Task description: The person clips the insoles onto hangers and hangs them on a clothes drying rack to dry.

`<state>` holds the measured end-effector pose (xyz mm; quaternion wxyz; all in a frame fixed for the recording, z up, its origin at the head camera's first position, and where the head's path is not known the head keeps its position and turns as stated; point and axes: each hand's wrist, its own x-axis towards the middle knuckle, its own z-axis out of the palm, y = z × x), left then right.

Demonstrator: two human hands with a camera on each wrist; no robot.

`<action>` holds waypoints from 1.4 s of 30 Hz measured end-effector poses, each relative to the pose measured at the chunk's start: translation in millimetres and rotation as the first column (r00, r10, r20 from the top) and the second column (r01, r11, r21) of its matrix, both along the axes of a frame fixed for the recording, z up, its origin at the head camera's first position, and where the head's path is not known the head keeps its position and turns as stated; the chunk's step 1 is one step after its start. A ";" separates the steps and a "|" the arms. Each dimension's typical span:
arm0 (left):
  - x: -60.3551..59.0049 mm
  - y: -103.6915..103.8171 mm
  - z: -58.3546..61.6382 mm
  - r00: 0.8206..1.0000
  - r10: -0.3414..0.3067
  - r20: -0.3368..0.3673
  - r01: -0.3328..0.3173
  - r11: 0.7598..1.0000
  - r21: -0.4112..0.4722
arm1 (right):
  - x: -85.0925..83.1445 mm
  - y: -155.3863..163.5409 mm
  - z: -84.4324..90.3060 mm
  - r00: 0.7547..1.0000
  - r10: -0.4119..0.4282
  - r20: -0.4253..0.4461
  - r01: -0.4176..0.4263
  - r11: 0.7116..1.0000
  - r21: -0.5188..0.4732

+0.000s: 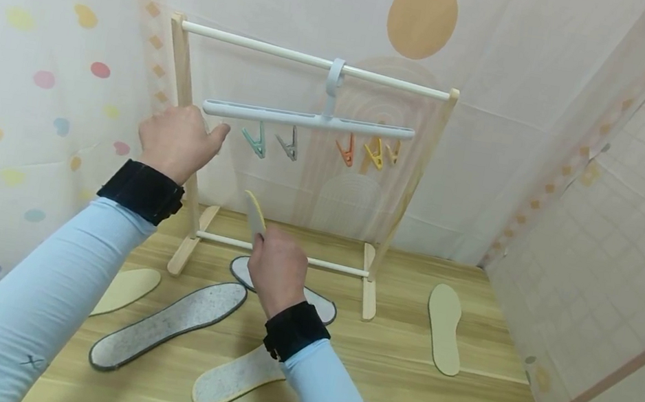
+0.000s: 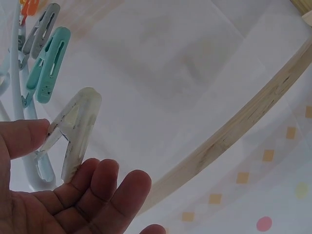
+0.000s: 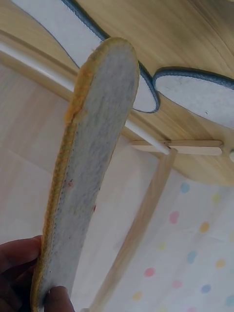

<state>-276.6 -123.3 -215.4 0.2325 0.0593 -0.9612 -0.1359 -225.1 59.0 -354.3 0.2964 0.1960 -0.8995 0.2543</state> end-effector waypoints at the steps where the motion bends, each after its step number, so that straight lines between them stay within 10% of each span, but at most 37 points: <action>1: 0.1 0.0 0.0 1.000 0.000 -0.002 0.000 1.000 0.000 | -0.9 -1.6 0.2 1.000 0.003 0.002 -0.003 1.000 0.004; 42: 4.6 -3.0 7.5 0.999 -0.032 -0.025 0.031 0.999 -0.007 | -18.8 -48.3 20.3 0.991 -0.020 0.134 0.013 0.998 0.059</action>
